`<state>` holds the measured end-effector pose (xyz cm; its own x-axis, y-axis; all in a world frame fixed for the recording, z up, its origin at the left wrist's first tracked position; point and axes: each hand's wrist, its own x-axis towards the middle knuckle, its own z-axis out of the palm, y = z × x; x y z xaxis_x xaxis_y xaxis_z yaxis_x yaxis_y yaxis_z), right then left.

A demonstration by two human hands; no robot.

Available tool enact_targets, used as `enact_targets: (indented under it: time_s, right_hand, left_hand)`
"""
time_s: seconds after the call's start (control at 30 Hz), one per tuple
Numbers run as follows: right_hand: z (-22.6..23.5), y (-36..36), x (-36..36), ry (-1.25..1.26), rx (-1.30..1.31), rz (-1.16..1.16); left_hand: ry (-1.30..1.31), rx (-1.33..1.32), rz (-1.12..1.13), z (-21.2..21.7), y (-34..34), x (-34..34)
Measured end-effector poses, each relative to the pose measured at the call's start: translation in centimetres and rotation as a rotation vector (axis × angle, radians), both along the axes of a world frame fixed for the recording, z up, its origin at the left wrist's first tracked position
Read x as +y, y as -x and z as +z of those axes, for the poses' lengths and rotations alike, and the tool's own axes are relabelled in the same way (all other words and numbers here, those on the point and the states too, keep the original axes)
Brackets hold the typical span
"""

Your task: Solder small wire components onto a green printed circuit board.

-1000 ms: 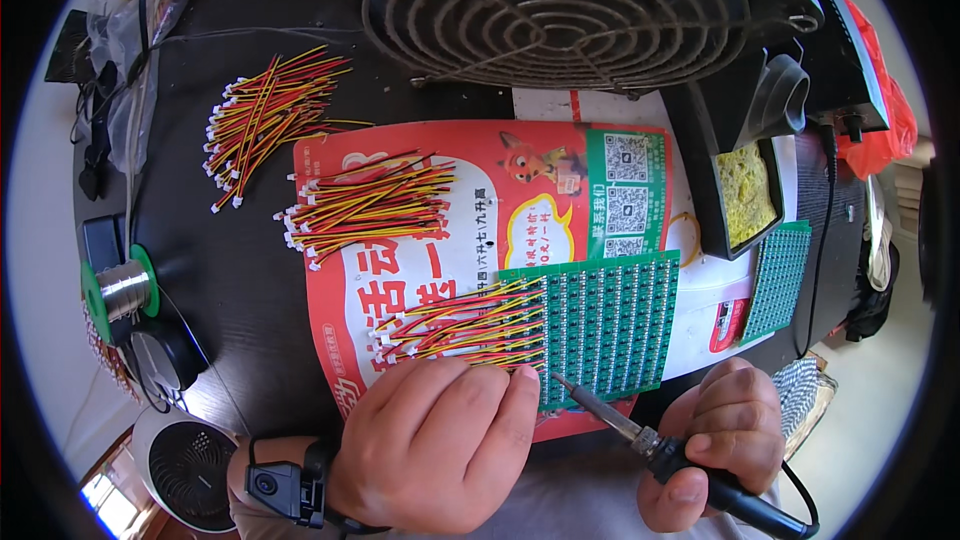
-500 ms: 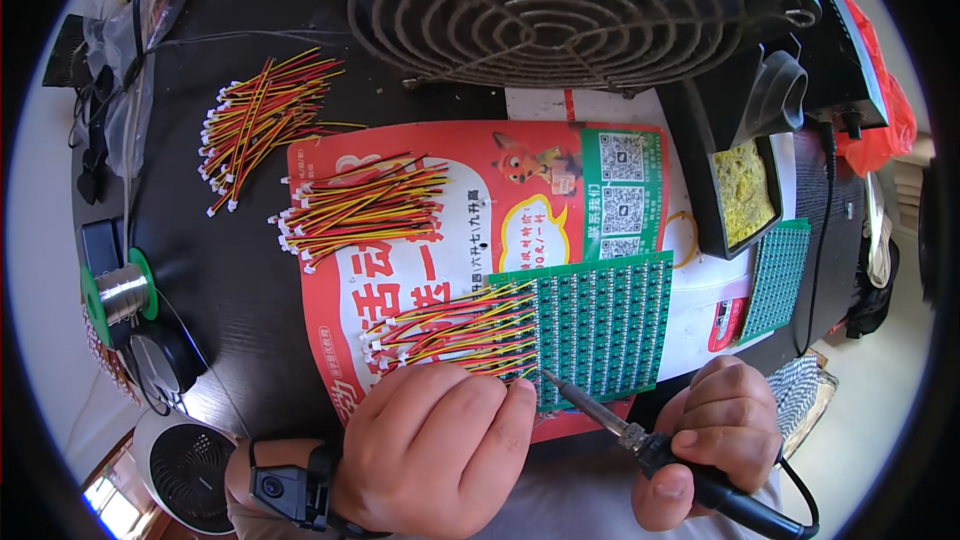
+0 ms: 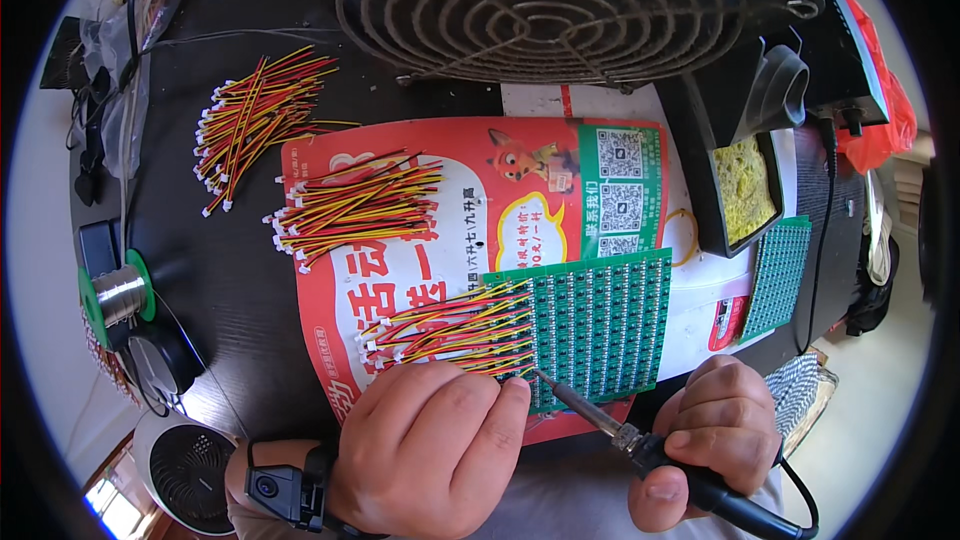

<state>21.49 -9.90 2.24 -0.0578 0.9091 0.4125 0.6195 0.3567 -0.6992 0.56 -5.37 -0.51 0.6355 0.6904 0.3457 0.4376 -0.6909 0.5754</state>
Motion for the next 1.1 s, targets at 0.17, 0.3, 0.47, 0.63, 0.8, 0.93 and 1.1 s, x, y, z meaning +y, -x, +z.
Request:
enact_targets:
  time_s: [0.17,0.3,0.47,0.63,0.8,0.93,1.1]
  right_hand:
    - [0.4,-0.6,0.0,0.037,-0.022,0.038]
    - [-0.8,-0.3,0.1,-0.037,0.039,-0.007]
    - [-1.4,0.6,-0.3,-0.168,0.123,-0.148]
    - [-1.5,0.6,-0.2,-0.154,0.131,-0.131]
    - [-1.2,0.6,-0.2,-0.133,0.099,-0.13]
    - [-0.8,0.6,0.0,-0.099,0.076,-0.09]
    - [-0.7,0.4,0.1,-0.06,0.037,-0.072]
  left_hand:
    - [0.015,-0.002,-0.019,0.0,-0.2,0.2]
    - [0.031,0.011,-0.011,-0.1,-0.1,0.3]
    - [0.01,0.0,-0.006,0.2,-0.5,0.3]
    - [0.002,0.012,0.011,0.7,-0.8,0.5]
    - [-0.005,-0.009,0.002,0.8,-0.9,0.7]
    - [-0.011,0.012,0.01,0.9,-0.6,0.6]
    - [-0.005,-0.019,-0.005,-0.3,-0.1,0.2]
